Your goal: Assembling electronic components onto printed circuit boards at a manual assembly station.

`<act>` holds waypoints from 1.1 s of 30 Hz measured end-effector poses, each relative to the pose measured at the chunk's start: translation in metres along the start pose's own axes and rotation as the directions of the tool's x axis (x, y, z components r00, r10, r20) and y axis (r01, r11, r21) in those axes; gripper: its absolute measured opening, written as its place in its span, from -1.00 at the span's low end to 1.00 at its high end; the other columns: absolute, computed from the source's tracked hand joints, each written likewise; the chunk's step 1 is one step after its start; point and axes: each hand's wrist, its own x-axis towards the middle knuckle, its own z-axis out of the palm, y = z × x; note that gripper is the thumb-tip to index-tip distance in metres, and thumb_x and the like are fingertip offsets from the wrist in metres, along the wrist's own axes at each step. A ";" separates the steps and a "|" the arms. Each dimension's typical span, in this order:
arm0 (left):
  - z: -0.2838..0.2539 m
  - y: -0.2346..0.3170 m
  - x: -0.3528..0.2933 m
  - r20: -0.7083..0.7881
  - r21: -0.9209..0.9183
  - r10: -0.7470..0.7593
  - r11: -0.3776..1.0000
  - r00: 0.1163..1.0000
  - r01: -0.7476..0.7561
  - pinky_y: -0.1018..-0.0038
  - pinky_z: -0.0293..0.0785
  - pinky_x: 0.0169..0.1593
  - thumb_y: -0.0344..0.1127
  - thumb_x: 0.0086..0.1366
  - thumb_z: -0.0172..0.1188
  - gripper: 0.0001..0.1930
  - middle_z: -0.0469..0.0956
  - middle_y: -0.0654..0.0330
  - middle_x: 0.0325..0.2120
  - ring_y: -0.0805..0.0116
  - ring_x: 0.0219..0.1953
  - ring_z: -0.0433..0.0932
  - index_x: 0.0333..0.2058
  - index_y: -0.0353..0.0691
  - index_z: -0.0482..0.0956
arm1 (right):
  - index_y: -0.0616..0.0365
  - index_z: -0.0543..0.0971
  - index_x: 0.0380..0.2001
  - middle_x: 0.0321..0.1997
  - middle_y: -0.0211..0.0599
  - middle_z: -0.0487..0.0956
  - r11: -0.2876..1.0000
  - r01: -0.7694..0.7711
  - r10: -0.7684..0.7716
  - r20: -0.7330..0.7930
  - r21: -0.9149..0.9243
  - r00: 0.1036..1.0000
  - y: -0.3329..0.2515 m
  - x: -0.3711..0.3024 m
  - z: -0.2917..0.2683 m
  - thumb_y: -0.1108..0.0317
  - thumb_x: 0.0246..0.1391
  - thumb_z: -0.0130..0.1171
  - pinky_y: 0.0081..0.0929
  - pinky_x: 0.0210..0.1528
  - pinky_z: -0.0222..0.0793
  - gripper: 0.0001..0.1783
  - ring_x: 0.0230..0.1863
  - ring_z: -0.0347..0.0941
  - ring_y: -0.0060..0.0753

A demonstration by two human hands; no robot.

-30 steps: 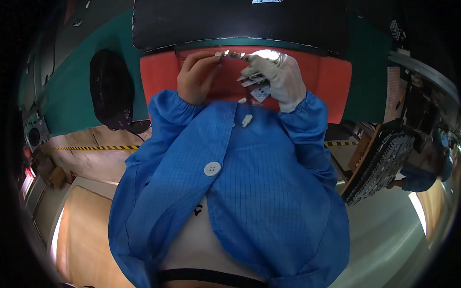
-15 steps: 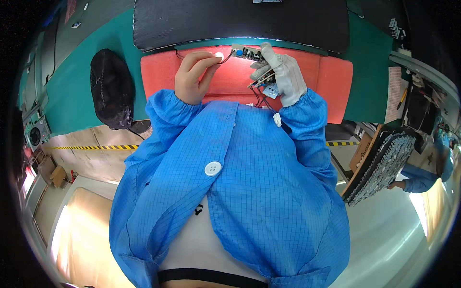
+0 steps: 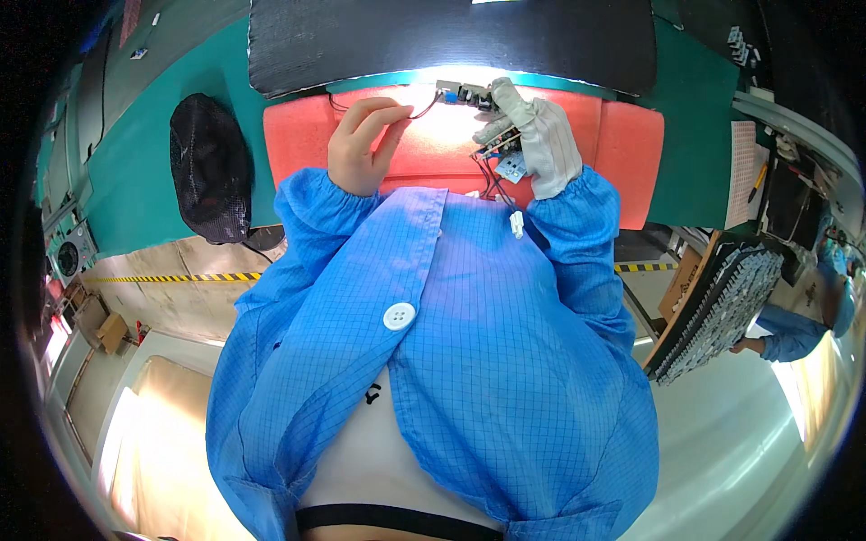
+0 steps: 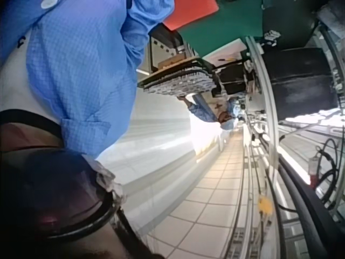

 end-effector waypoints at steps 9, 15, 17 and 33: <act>0.000 0.000 0.000 0.009 0.000 0.004 1.000 1.000 -0.004 0.41 0.50 -0.31 -0.53 0.05 0.25 -0.79 0.51 0.13 -0.37 0.19 -0.33 0.54 -0.28 -0.23 0.57 | 0.39 0.47 -0.10 -0.43 -0.09 0.60 0.979 0.114 -0.110 0.034 -0.170 0.993 -0.002 -0.002 -0.002 -0.22 0.15 -0.17 -0.58 -0.33 0.42 -0.25 -0.36 0.56 -0.42; -0.002 0.003 0.001 0.016 -0.016 -0.015 1.000 1.000 0.015 0.41 0.50 -0.30 -0.49 0.06 0.26 -0.78 0.50 0.13 -0.36 0.19 -0.32 0.53 -0.26 -0.21 0.57 | 0.39 0.47 -0.09 -0.41 -0.09 0.60 0.999 -0.010 0.011 0.020 -0.045 1.000 -0.007 -0.001 0.000 -0.26 0.12 -0.15 -0.59 -0.32 0.41 -0.22 -0.35 0.53 -0.44; -0.001 0.004 0.002 0.008 -0.025 -0.015 1.000 1.000 0.015 0.40 0.49 -0.29 -0.48 0.06 0.26 -0.78 0.50 0.13 -0.36 0.18 -0.32 0.53 -0.26 -0.20 0.57 | 0.38 0.48 -0.10 -0.41 -0.09 0.60 0.998 -0.071 0.071 0.017 -0.001 0.997 -0.006 -0.001 -0.001 -0.27 0.12 -0.15 -0.59 -0.32 0.40 -0.21 -0.35 0.53 -0.44; -0.001 0.005 0.002 0.025 -0.027 -0.058 0.998 0.998 0.059 0.41 0.50 -0.23 -0.45 0.07 0.25 -0.80 0.51 0.12 -0.31 0.18 -0.27 0.53 -0.27 -0.21 0.58 | 0.44 0.56 -0.33 -0.58 -0.19 0.59 0.995 -0.070 0.073 -0.043 0.070 0.996 -0.007 -0.001 0.004 -0.24 0.11 -0.08 -0.60 -0.37 0.43 -0.24 -0.48 0.53 -0.47</act>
